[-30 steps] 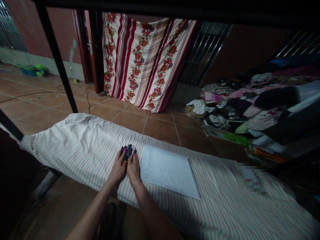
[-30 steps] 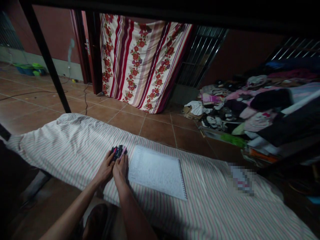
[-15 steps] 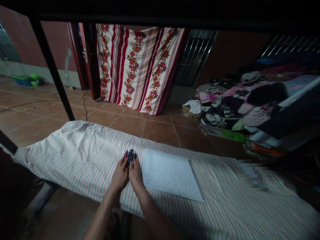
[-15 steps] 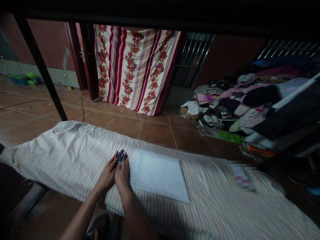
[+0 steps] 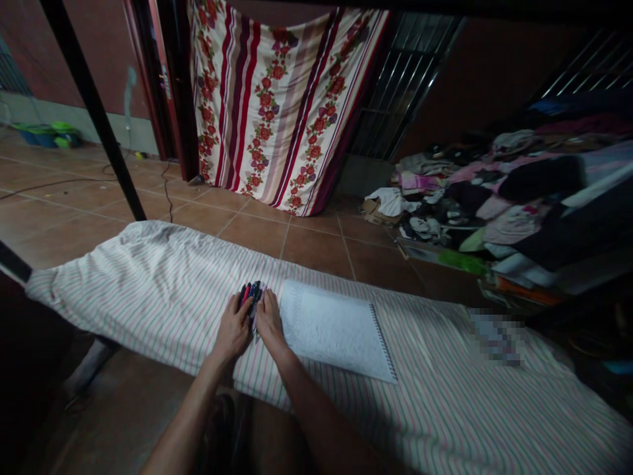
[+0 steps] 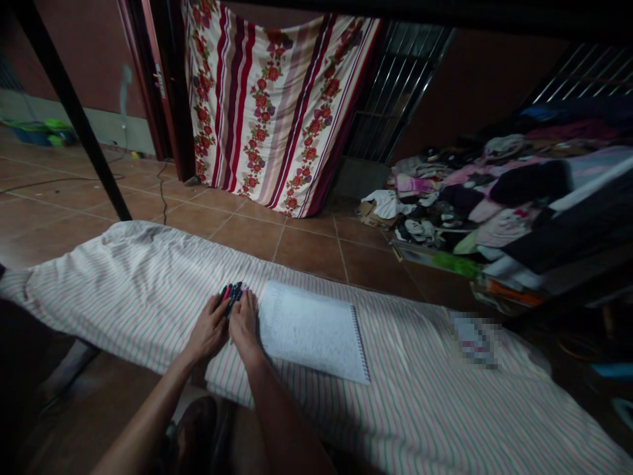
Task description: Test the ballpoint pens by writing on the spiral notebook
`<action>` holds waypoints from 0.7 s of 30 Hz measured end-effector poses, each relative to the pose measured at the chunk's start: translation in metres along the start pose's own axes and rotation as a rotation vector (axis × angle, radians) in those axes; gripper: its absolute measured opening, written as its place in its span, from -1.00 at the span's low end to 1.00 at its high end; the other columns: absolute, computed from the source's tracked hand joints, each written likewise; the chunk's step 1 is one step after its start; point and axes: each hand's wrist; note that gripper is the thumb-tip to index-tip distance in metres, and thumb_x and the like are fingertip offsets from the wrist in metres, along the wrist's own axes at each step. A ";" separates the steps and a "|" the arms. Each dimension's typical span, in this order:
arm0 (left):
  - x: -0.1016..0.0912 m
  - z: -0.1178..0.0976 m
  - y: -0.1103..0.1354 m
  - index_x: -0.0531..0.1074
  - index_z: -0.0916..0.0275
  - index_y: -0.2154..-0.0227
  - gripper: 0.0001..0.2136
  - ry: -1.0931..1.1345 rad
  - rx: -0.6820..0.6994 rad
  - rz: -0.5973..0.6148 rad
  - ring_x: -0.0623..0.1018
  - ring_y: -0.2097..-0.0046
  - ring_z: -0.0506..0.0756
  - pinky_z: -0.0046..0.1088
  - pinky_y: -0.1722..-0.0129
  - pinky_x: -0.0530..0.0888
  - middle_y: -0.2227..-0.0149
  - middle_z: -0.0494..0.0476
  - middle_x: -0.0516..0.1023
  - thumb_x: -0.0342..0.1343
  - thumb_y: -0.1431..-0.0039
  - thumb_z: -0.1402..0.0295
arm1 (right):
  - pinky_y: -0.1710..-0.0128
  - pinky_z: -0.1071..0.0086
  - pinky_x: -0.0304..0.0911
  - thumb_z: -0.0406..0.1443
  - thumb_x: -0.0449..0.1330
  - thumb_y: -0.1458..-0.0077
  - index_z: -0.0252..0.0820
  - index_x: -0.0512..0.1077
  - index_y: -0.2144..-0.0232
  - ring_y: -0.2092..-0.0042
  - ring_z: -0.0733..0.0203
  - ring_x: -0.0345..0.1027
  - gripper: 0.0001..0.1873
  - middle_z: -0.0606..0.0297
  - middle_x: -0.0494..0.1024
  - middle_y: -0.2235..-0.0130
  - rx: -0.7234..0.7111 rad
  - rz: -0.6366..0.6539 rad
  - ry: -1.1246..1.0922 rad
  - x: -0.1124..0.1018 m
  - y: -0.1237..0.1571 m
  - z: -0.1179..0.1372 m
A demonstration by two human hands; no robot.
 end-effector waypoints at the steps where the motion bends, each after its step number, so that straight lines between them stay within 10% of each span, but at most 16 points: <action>1: -0.002 -0.002 0.001 0.24 0.29 -0.08 -0.58 -0.011 0.004 0.005 0.04 -0.25 0.27 -0.03 -0.16 0.12 -0.22 0.31 0.08 -0.22 -0.18 0.38 | -0.23 0.18 -0.24 -0.33 -0.16 -0.14 -0.49 0.11 -0.15 -0.27 0.05 -0.16 -0.45 -0.04 0.09 -0.22 0.016 0.023 0.031 -0.001 -0.004 0.003; 6: 0.000 -0.018 0.016 0.06 0.39 -0.17 -0.35 -0.111 0.066 0.054 0.01 -0.25 0.37 0.02 -0.12 0.12 -0.24 0.48 0.00 -0.01 -0.07 0.11 | -0.22 0.12 -0.29 -0.28 -0.18 -0.19 -0.50 0.03 -0.18 -0.28 0.03 -0.24 -0.44 -0.03 0.06 -0.23 -0.006 0.088 0.136 -0.005 -0.028 0.015; 13: 0.001 -0.030 0.020 0.09 0.39 -0.13 -0.45 -0.222 0.142 -0.059 0.05 -0.25 0.31 -0.04 -0.11 0.17 -0.23 0.46 0.01 -0.04 -0.03 0.41 | -0.22 0.24 -0.22 -0.25 -0.17 -0.20 -0.45 0.18 -0.11 -0.23 0.11 -0.02 -0.49 -0.03 0.26 -0.14 -0.037 0.140 0.206 -0.004 -0.040 0.007; 17: -0.002 -0.033 0.018 0.16 0.36 -0.09 -0.44 -0.256 0.134 -0.094 0.10 -0.22 0.35 -0.02 -0.09 0.20 -0.20 0.45 0.07 0.03 0.03 0.37 | -0.25 0.17 -0.32 -0.21 -0.18 -0.20 -0.42 0.14 -0.13 -0.29 0.10 -0.24 -0.47 0.02 0.09 -0.23 -0.053 0.152 0.272 -0.007 -0.040 0.003; 21: -0.001 -0.033 0.019 0.21 0.36 -0.06 -0.48 -0.272 0.138 -0.143 0.16 -0.18 0.36 -0.04 -0.08 0.24 -0.17 0.45 0.13 0.03 -0.02 0.27 | -0.22 0.18 -0.16 -0.21 -0.20 -0.21 -0.36 0.15 -0.13 -0.24 0.13 -0.05 -0.48 0.05 0.24 -0.16 -0.078 0.199 0.298 -0.011 -0.042 0.001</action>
Point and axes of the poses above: each hand's wrist, its own y-axis away from the middle knuckle, its own x-axis out of the palm, z = x × y
